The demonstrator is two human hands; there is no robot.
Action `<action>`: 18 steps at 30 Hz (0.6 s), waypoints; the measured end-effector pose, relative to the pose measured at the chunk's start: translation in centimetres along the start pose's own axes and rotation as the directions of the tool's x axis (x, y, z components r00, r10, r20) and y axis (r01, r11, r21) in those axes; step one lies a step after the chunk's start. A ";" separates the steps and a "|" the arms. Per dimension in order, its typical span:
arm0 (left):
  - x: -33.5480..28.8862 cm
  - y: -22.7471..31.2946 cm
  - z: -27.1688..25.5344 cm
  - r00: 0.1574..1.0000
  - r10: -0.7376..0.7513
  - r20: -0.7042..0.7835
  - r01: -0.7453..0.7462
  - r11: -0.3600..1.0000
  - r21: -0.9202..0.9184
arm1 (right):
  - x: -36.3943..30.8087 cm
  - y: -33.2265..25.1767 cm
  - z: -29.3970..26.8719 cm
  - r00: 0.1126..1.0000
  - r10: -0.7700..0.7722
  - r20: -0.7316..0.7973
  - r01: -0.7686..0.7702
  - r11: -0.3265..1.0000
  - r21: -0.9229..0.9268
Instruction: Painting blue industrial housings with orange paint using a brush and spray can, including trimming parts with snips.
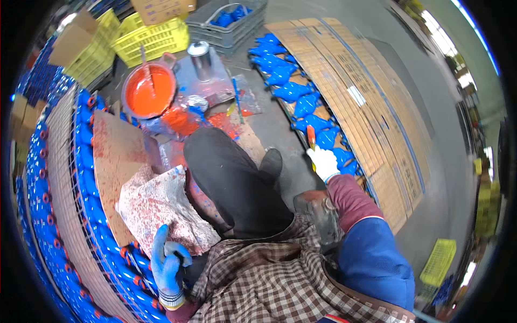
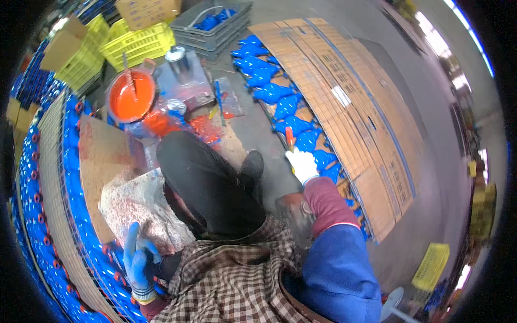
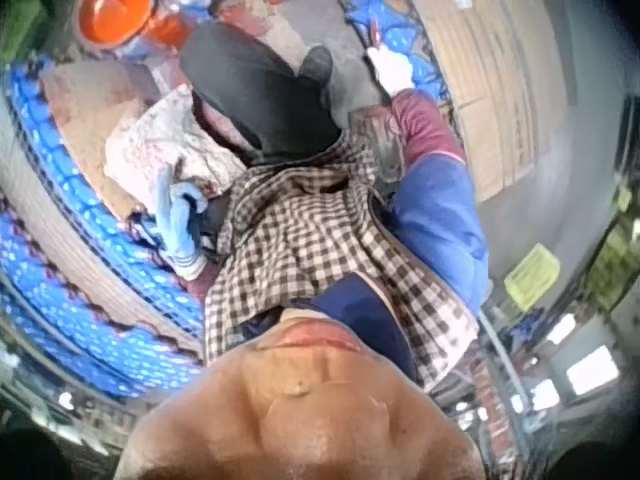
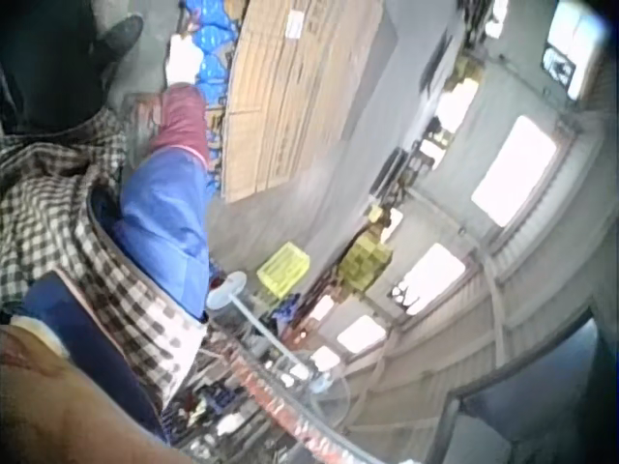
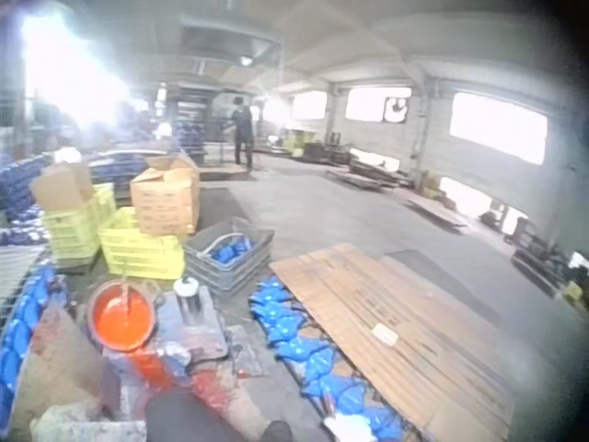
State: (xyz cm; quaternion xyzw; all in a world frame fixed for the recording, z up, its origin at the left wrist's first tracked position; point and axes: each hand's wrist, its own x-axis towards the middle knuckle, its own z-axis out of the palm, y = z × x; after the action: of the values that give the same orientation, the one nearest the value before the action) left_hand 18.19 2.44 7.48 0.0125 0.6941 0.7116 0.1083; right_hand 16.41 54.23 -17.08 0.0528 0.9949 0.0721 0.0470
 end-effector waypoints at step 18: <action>8.7 -3.8 16.6 0.599 -0.074 0.798 0.515 0.798 -0.313 | 0.3 -3.0 -24.2 0.769 0.384 -0.511 0.444 0.256 0.859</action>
State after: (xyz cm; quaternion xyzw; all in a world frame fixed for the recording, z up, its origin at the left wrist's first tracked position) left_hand 13.04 20.33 3.16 0.1561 0.3596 0.7686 0.5055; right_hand 13.38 47.93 6.27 0.0215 0.7733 -0.5380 -0.3347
